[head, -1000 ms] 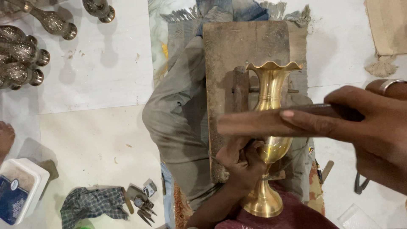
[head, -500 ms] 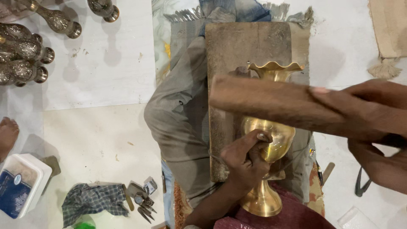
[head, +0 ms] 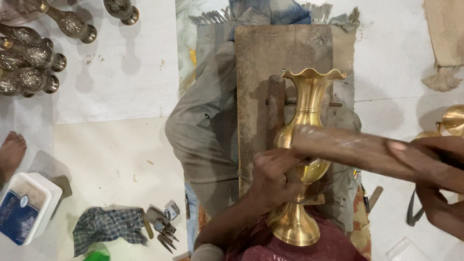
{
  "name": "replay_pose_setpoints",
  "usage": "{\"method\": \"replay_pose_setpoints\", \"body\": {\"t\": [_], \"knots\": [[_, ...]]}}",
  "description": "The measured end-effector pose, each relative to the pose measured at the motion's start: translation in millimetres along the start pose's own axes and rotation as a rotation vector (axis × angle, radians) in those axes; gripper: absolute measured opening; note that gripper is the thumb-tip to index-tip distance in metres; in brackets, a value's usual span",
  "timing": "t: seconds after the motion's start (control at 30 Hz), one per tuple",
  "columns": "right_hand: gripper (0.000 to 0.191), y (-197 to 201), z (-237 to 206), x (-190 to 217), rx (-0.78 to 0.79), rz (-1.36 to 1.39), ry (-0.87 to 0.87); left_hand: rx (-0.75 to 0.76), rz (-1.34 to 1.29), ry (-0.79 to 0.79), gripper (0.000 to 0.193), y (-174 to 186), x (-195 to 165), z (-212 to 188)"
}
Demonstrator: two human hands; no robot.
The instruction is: The person sits on the floor and shapes a brass vase held against a wooden work block, striking a punch tool with a wooden mallet to form the vase body. They reposition the vase and rotate it between strikes while working around its surface.
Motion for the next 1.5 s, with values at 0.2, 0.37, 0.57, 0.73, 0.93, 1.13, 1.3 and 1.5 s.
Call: {"method": "replay_pose_setpoints", "body": {"t": [0.2,0.37,0.57,0.73,0.93,1.13,1.3,1.5], "knots": [[0.064,8,-51,29,-0.438,0.097,0.378,0.194,-0.068,-0.18,0.06,5,-24,23],[0.059,-7,-85,41,-0.598,-0.114,0.695,0.396,-0.014,-0.236,0.048,-8,-26,33],[0.06,-65,-86,-10,-0.632,0.249,0.251,0.514,-0.07,-0.345,0.042,-11,-35,42],[0.06,-113,-94,-44,-0.625,0.467,-0.072,0.666,-0.004,-0.42,0.045,-25,-36,43],[0.061,-142,-120,-20,-0.843,0.174,0.009,0.73,-0.142,-0.577,0.049,-32,-41,39],[0.063,-166,-108,-7,-0.745,-0.082,0.152,0.85,-0.149,-0.687,0.054,-42,-42,38],[0.064,-132,-107,20,-0.9,0.222,0.033,0.558,-0.56,-0.414,0.043,-11,-25,55],[0.066,-83,-78,45,-0.783,0.692,-0.229,-0.163,-1.001,0.014,0.019,24,19,16]]}}
Point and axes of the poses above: each hand's wrist, its own z-axis towards the middle knuckle, its own y-axis out of the back of the hand, x = y × z, the point moved 10 cm from there along z, towards the middle knuckle, and after that the axes turned 1 degree about -x, right-handed, at the moved point
